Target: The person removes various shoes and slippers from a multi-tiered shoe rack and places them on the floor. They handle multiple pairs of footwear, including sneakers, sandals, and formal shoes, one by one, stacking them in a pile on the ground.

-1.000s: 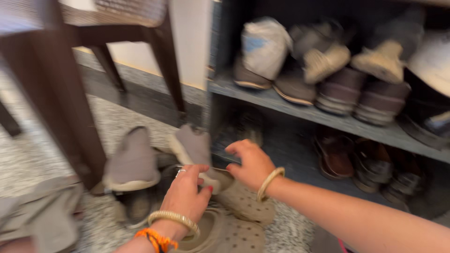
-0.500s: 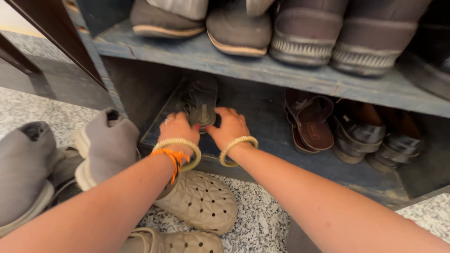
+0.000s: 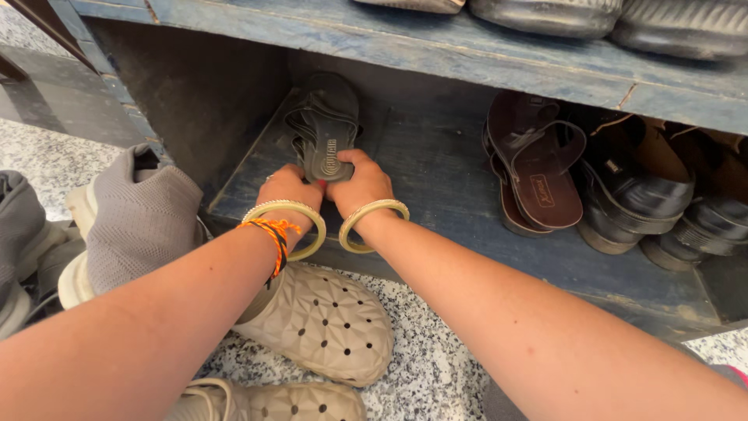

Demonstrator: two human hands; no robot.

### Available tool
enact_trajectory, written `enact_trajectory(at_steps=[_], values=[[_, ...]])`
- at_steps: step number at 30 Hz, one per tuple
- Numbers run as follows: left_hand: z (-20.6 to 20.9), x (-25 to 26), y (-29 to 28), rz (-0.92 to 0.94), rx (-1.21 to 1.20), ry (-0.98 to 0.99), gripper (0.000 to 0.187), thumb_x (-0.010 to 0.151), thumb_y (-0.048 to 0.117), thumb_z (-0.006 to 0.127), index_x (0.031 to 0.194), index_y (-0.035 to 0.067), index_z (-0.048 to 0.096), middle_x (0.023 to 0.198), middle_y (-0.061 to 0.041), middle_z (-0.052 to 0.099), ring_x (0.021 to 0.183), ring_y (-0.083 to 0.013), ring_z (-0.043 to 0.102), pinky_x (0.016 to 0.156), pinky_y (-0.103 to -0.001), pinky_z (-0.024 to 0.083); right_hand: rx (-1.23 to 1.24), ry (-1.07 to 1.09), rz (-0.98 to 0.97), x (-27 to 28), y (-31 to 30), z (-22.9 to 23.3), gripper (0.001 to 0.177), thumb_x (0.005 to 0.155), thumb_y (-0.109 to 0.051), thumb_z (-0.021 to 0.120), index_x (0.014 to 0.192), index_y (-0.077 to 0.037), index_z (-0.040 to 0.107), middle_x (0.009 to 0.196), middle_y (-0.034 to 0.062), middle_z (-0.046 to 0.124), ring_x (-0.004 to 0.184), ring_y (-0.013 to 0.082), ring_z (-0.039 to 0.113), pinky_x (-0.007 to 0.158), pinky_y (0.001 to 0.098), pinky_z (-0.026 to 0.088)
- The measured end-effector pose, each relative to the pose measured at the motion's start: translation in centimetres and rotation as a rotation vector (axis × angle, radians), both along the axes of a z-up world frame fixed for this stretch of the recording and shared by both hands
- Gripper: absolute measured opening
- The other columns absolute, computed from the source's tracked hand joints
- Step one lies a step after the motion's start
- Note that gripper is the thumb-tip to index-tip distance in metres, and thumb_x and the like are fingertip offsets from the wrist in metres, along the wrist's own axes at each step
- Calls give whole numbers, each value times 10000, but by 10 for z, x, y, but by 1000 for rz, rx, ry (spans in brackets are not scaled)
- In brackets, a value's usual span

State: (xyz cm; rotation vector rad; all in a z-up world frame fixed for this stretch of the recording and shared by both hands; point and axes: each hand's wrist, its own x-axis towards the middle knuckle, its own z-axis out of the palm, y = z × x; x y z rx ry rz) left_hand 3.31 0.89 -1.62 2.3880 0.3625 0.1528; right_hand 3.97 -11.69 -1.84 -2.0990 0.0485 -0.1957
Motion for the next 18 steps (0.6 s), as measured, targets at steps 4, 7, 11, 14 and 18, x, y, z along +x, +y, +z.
enact_trajectory(at_steps=[4,7,11,14,18], values=[[22,-1,-9,210,-282,59,448,883,370,718,1208,63,741,1168,-223,738,1152,-399,697,970,-454,551,207,-21,-98,4,8,9,500,740,-170,832,1216,-100,696,1124,135,745,1035,266,723,894,364,549],[28,-7,-19,273,-343,-63,458,852,366,750,1203,77,697,1162,-206,713,1126,-402,679,924,-462,541,472,62,-133,5,10,30,487,748,-107,783,1222,-74,675,1110,148,744,945,280,720,755,397,576],[32,-14,-28,297,-541,-148,440,804,276,761,1179,69,662,1095,-188,724,1044,-361,707,867,-449,557,750,121,-184,-24,14,54,600,743,-20,727,1314,-77,553,1063,182,676,791,347,699,547,423,540],[36,-31,-16,169,-515,-149,431,785,240,781,1154,45,675,1044,-193,731,993,-330,719,839,-437,561,676,187,-163,-65,0,74,713,755,-55,754,1387,-110,428,1072,101,655,833,248,708,595,334,595],[69,-82,15,-57,-443,-20,332,817,283,781,967,-12,764,858,-191,764,805,-319,752,721,-419,569,712,302,107,-137,-11,113,358,758,-110,728,1096,-58,619,948,106,669,722,196,626,608,332,565]])
